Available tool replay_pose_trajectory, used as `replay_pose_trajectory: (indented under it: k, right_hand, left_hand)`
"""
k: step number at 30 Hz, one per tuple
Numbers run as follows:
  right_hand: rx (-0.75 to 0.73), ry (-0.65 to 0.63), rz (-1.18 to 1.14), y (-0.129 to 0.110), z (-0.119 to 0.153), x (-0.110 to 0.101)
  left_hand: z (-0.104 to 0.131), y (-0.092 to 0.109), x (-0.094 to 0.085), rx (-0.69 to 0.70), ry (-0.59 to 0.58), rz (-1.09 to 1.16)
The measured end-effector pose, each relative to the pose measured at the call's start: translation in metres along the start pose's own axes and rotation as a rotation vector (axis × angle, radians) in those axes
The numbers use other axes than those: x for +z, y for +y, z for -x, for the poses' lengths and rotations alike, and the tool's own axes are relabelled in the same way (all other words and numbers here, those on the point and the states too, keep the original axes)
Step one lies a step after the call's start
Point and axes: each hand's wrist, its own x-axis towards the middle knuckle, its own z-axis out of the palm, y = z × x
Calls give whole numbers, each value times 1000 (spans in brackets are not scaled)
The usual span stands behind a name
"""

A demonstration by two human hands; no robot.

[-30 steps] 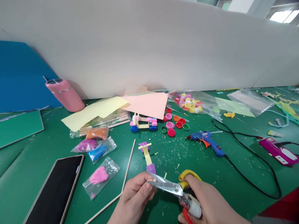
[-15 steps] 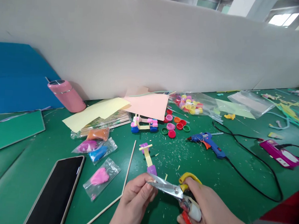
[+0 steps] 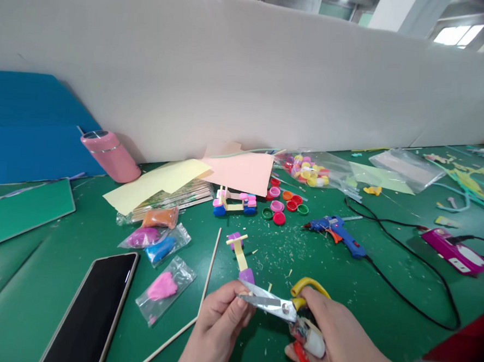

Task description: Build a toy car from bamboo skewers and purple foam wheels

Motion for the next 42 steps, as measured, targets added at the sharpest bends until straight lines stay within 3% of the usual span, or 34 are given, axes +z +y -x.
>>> replay_pose_trajectory:
  k: [9,22,32,42]
  right_hand:
    - [63,-70,-68,-10,-1,-6]
    - [24,-114,-144,-10,0,-11]
    - [84,-80,-31,-10,0,-6]
    - [37,-51,-51,-7,-2,-6]
  left_hand:
    - [0,1,-1,-18,-12,8]
    - [0,2,1,-21,0,3]
    - [1,0,2,-3,2,20]
    - [3,2,7,-11,37,4]
